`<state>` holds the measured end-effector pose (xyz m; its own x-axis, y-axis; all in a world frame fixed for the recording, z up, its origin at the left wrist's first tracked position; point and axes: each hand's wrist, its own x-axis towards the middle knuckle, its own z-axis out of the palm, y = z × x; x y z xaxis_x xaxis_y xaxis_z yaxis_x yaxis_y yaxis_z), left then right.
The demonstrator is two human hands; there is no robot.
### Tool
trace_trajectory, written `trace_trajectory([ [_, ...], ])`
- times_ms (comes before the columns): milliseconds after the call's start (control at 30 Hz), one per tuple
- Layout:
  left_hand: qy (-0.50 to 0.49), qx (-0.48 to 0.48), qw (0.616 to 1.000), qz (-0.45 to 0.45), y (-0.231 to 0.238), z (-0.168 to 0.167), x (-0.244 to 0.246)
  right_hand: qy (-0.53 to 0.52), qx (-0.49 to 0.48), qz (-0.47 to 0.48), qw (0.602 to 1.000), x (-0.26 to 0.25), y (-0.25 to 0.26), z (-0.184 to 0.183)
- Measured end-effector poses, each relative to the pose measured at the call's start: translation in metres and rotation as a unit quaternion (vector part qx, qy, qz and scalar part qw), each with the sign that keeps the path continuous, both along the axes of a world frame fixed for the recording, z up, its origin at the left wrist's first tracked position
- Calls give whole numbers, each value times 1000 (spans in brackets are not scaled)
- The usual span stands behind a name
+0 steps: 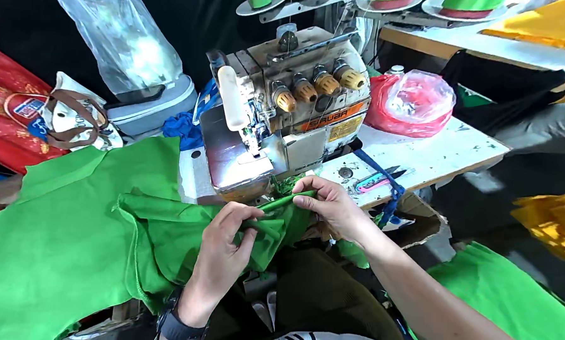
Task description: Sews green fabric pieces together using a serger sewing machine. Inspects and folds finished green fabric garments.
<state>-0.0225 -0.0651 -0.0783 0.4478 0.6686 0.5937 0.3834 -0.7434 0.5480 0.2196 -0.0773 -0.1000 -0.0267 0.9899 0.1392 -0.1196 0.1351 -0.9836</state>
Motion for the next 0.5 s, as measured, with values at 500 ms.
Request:
trace_trajectory([
  [500, -6, -64, 997, -34, -6, 30, 26, 17, 75, 15, 997, -14, -5, 27],
])
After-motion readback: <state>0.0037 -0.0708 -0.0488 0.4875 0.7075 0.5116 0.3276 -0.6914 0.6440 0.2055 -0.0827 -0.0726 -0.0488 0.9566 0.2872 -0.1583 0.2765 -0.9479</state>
